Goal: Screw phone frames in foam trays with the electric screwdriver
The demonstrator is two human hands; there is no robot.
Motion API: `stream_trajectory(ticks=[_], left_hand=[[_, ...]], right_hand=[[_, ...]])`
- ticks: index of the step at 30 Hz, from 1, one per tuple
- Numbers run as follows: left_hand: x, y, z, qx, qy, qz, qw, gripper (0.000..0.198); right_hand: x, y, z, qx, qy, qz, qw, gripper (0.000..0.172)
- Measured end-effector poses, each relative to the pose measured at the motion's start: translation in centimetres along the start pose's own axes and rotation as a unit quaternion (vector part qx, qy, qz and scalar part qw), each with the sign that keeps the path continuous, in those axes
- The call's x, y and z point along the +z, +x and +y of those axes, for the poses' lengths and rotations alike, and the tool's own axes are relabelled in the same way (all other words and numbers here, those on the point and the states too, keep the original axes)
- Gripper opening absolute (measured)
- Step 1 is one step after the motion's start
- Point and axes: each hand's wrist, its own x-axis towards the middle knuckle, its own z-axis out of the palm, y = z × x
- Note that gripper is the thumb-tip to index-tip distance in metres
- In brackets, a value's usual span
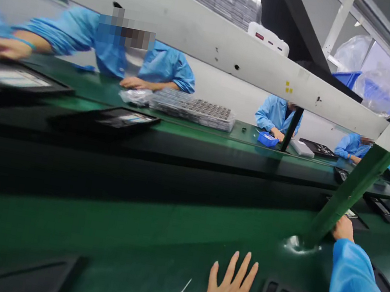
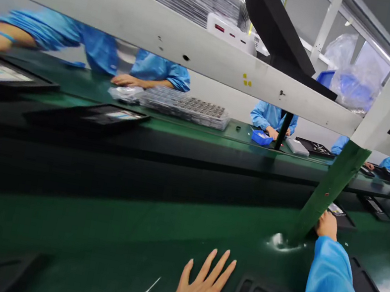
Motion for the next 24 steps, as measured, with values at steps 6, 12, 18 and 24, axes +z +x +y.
stream_trajectory(ticks=[6, 12, 18, 24], left_hand=[[-0.2, 0.0, 0.9, 0.017, 0.006, 0.049, 0.999, 0.062], [-1.2, 0.7, 1.5, 0.030, -0.074, 0.011, 0.997, 0.056], [-4.6, -4.1, 0.2, 0.083, -0.140, -0.030, 0.986, 0.055], [-7.1, -12.4, -2.4, 0.192, -0.247, 0.057, 0.948, 0.056]], right_hand=[[-8.4, -14.2, 2.1, 0.011, -0.077, 0.017, 0.997, 0.023], [-11.1, -33.2, -7.8, -0.035, -0.035, 0.102, 0.994, 0.028], [-9.1, -40.4, -19.2, -0.026, 0.117, 0.118, 0.986, 0.014], [-11.1, -36.3, -16.1, 0.074, 0.056, 0.101, 0.991, 0.030]])
